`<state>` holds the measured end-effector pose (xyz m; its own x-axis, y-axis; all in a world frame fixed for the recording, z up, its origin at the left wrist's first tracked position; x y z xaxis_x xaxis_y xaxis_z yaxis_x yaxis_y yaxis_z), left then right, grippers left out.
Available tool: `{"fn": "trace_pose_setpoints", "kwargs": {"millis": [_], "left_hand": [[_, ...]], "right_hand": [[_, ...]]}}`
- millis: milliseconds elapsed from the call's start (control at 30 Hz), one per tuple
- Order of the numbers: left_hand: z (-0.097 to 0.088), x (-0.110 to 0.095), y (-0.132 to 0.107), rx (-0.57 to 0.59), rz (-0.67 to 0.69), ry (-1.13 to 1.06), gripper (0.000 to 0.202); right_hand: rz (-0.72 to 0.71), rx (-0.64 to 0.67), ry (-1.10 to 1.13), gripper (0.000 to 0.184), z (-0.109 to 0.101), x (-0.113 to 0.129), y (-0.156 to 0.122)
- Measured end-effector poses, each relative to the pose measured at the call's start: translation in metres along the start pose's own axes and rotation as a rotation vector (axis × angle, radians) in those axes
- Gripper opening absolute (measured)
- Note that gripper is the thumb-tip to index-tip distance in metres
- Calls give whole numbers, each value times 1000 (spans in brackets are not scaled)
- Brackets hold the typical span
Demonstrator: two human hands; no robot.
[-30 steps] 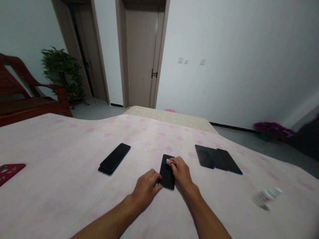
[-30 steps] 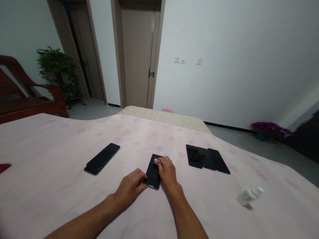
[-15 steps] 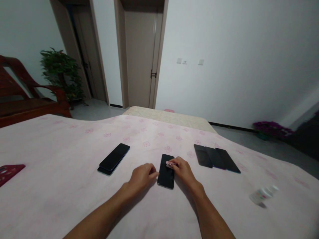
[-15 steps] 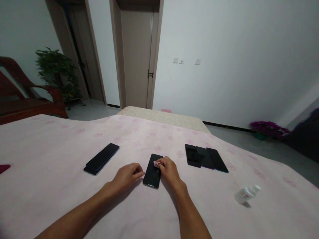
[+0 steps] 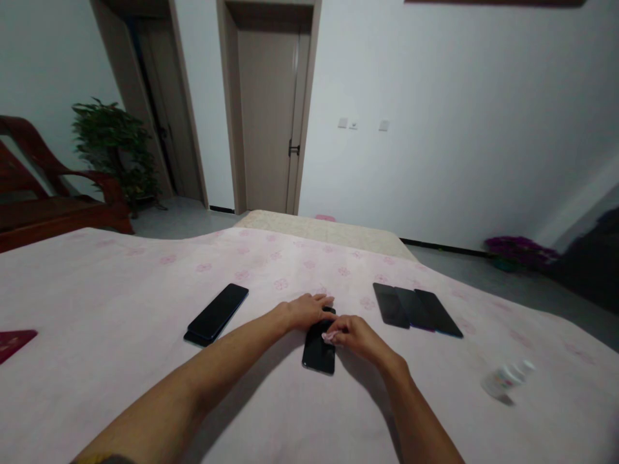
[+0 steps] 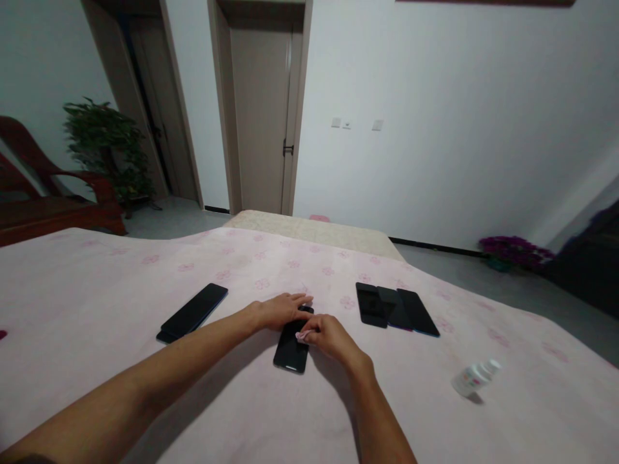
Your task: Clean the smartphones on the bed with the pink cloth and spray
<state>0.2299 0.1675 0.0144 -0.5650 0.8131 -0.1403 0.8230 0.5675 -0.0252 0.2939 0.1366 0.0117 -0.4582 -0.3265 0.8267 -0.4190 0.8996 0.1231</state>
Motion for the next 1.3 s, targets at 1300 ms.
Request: {"fn": "trace_pose_setpoints", "kwargs": {"millis": [1300], "left_hand": [[22, 37, -144, -364, -690, -378, 66]], "right_hand": [[-185, -276, -361, 21, 18, 22, 15]]}}
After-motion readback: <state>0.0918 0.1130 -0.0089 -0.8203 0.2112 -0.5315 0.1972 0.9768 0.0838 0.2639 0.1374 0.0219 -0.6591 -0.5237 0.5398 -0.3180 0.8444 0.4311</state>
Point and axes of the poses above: each hand's wrist, its own y-axis towards the middle knuckle, its own z-axis out of the palm, x = y × z, the point moved 10 cm from there along y, towards the middle knuckle, and after that the axes turned 8 degrees about -z, right-handed, at the moved point
